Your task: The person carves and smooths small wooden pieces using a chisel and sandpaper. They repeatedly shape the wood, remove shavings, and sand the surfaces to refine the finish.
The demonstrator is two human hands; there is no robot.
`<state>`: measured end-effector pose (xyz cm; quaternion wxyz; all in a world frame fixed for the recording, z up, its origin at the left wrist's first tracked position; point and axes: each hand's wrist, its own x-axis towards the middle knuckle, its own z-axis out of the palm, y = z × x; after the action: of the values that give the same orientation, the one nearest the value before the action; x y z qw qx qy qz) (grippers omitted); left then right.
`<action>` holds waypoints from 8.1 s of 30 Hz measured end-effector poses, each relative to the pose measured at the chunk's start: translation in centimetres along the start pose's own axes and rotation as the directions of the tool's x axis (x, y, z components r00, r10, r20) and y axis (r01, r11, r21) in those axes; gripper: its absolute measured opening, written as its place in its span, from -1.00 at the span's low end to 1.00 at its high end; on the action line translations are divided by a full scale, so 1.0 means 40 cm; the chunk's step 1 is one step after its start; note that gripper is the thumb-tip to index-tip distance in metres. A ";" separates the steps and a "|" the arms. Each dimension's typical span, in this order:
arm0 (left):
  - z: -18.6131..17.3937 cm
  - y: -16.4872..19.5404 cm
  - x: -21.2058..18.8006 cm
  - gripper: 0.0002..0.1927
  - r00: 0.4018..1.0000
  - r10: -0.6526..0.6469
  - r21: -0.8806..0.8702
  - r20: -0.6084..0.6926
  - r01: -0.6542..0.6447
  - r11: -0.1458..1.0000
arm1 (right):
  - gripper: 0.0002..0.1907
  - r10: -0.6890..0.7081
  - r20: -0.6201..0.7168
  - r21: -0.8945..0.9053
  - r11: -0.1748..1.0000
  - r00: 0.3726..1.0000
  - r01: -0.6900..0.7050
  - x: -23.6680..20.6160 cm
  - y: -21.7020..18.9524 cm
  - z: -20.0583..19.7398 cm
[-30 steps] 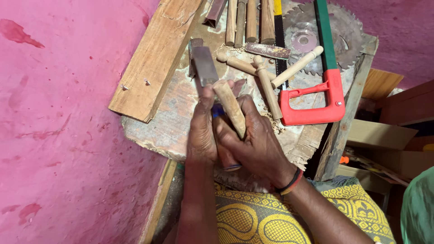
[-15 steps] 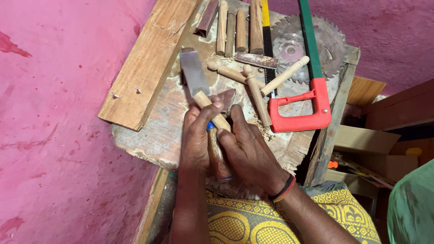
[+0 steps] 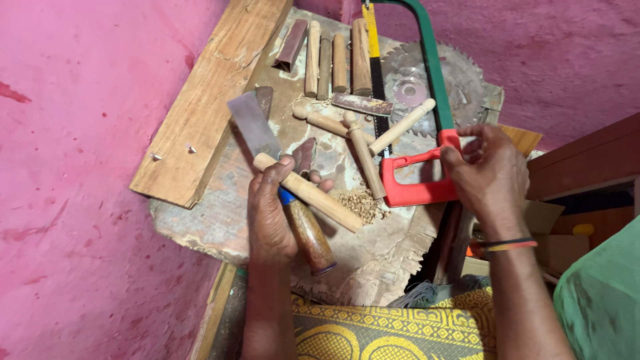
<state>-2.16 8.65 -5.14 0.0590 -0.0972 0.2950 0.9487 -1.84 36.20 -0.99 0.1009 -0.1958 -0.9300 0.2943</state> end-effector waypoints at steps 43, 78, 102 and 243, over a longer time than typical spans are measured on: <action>-0.017 0.010 0.015 -0.75 0.996 0.004 0.000 -0.088 -0.004 1.000 | -0.69 -0.067 -0.077 0.017 0.997 0.995 0.068 0.029 -0.002 0.033; -0.042 0.054 0.013 -0.69 0.991 0.095 -0.061 -0.095 -0.101 0.993 | -0.71 -0.373 0.037 -0.003 0.928 0.927 0.373 -0.046 -0.198 0.161; -0.079 0.155 0.012 -0.78 0.982 0.175 -0.246 -0.075 -0.188 0.951 | -0.63 -0.246 0.200 0.232 0.952 0.948 0.198 -0.021 -0.462 0.423; -0.059 0.151 0.014 -0.66 0.974 0.185 -0.072 -0.128 -0.195 0.978 | -0.46 -0.276 0.313 -0.405 0.827 0.909 0.390 0.036 -0.322 0.248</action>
<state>-3.37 2.41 -3.85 -0.0543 -0.1278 0.2656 0.9540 -10.08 22.12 -1.35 -0.0116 -0.0104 -0.9977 0.0652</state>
